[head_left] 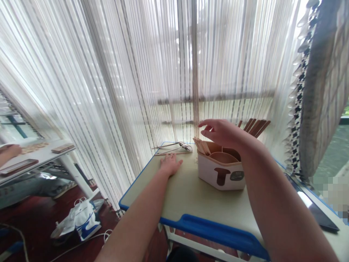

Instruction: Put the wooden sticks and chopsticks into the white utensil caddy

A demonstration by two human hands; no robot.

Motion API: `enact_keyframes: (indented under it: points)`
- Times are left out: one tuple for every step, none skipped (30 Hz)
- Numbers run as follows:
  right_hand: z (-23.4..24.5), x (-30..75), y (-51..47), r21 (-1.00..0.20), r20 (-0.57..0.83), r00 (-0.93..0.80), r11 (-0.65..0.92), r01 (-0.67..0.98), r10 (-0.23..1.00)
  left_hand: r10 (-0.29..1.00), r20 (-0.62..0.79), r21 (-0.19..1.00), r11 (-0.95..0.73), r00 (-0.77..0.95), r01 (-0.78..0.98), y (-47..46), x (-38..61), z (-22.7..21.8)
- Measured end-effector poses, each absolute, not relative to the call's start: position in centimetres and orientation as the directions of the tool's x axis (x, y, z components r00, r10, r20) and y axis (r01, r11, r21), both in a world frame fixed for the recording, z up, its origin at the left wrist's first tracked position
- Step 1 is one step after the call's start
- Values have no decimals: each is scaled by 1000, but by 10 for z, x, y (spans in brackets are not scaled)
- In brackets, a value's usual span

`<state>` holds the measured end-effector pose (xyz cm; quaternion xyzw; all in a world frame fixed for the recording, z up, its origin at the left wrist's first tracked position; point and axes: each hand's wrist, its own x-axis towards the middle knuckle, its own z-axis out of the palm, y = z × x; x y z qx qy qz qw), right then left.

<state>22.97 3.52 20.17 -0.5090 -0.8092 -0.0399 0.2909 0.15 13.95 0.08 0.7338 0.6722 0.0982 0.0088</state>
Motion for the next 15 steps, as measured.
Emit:
enact_keyframes:
  points:
    - [201, 229, 35, -230, 506, -315, 478, 848, 803, 987, 142, 140, -99, 79, 985, 140, 1, 0]
    - [201, 229, 35, -228, 504, -319, 480, 847, 803, 982, 170, 136, -103, 79, 985, 141, 1, 0]
    - [201, 229, 36, -223, 504, -324, 483, 847, 801, 976, 205, 134, -106, 77, 985, 142, 1, 0]
    - [201, 228, 36, -219, 505, -329, 487, 845, 798, 970, 231, 137, -112, 78, 984, 142, 1, 0]
    - [201, 228, 36, -216, 506, -334, 491, 844, 795, 968, 238, 142, -119, 83, 983, 143, 0, 0]
    - [201, 227, 36, -215, 506, -337, 494, 842, 794, 970, 226, 151, -124, 88, 981, 144, 0, 0]
    - [200, 227, 36, -216, 504, -338, 495, 842, 795, 976, 201, 161, -121, 87, 980, 145, -1, 0]
    - [200, 226, 36, -217, 499, -339, 494, 842, 797, 982, 173, 171, -108, 78, 979, 147, -1, 1]
    - [200, 225, 36, -220, 493, -340, 493, 842, 801, 986, 150, 179, -93, 66, 979, 149, -1, 1]
    - [200, 224, 36, -221, 486, -341, 491, 843, 804, 989, 136, 183, -78, 54, 980, 150, -2, 1]
    - [199, 223, 36, -222, 479, -343, 489, 843, 808, 991, 126, 185, -68, 45, 980, 151, -2, 2]
    - [199, 222, 36, -221, 473, -346, 489, 844, 811, 992, 120, 184, -63, 41, 981, 153, -1, 2]
    - [198, 221, 37, -220, 468, -349, 489, 844, 812, 993, 116, 183, -58, 37, 981, 153, -1, 2]
    - [198, 219, 37, -219, 465, -353, 492, 843, 812, 993, 112, 182, -55, 35, 982, 154, -1, 3]
    - [198, 218, 37, -217, 465, -358, 497, 840, 810, 994, 109, 182, -53, 34, 982, 154, 0, 3]
